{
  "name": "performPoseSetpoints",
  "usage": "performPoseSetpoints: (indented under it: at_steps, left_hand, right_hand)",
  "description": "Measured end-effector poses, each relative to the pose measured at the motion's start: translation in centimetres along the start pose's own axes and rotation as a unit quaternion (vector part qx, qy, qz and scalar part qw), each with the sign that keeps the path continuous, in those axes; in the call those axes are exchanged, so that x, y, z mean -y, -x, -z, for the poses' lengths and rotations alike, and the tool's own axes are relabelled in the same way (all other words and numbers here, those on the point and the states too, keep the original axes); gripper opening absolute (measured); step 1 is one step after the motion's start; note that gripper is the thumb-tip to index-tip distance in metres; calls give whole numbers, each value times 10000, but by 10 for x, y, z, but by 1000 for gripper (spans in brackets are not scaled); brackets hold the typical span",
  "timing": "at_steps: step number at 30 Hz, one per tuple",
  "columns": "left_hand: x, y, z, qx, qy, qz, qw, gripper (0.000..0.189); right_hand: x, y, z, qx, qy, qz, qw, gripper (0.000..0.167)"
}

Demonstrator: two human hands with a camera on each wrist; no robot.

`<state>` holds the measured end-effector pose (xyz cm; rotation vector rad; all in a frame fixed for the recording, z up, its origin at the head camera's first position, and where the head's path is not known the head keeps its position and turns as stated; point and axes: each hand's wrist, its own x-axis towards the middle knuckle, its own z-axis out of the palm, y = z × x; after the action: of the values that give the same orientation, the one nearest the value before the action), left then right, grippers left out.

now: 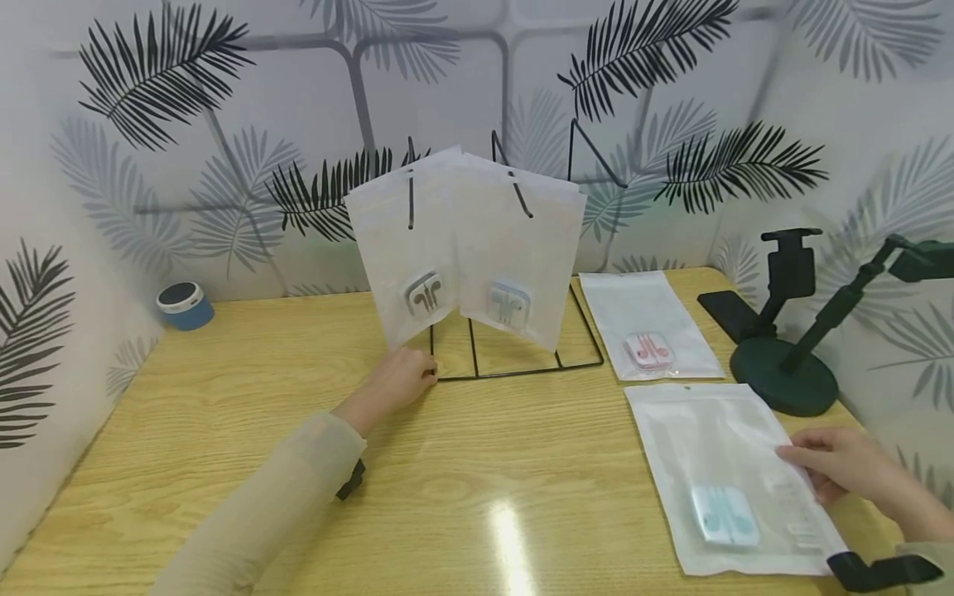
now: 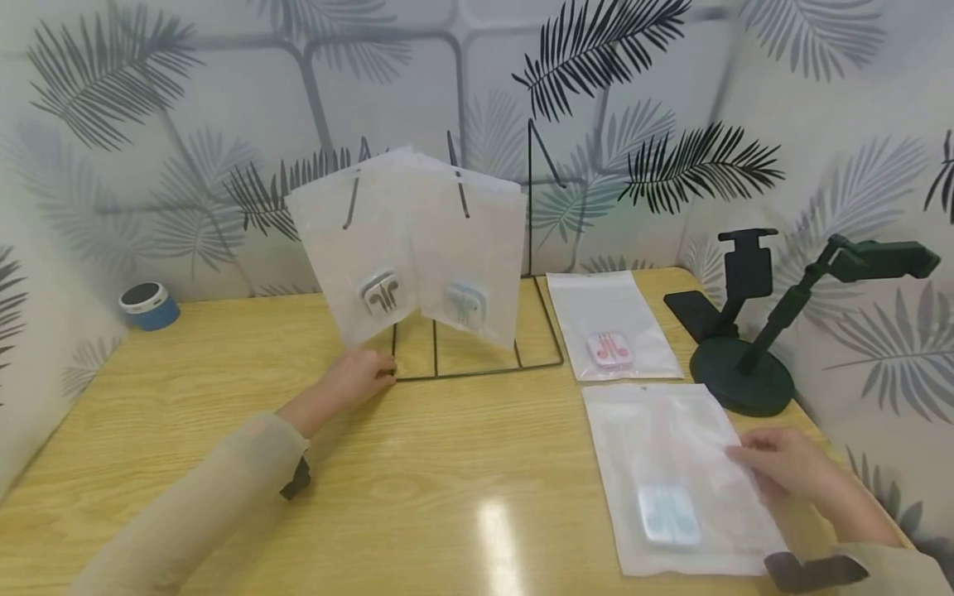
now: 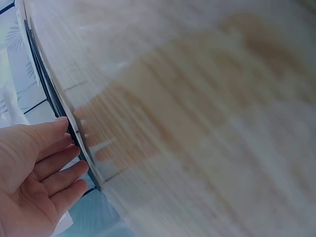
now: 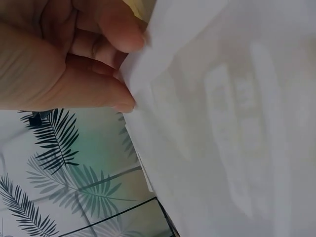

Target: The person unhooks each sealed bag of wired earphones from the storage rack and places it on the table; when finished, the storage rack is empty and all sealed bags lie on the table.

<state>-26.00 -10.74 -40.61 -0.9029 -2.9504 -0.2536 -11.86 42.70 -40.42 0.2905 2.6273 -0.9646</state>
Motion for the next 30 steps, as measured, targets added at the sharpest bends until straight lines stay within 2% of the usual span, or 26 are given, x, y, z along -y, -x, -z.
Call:
performPoseSetpoints:
  at_steps: [6,11,18,27,30]
  left_hand:
    - [0,0,-1,36,40,4,10000,13]
    - [1,0,-2,67,103,37,9999,14]
    - [-1,1,0,126,95,71,9998,14]
    - [-1,1,1,92,63,-42,9999,14]
    - [0,2,0,46,91,-80,9999,15]
  right_hand:
    - [-1,-6,-1,46,244,-87,9997,53]
    - [-1,-7,-2,-22,396,81,9992,44]
    - [0,-10,-1,34,355,143,9993,42]
    - [1,-10,0,24,247,208,9995,52]
    - [3,-10,3,-1,259,255,9993,46]
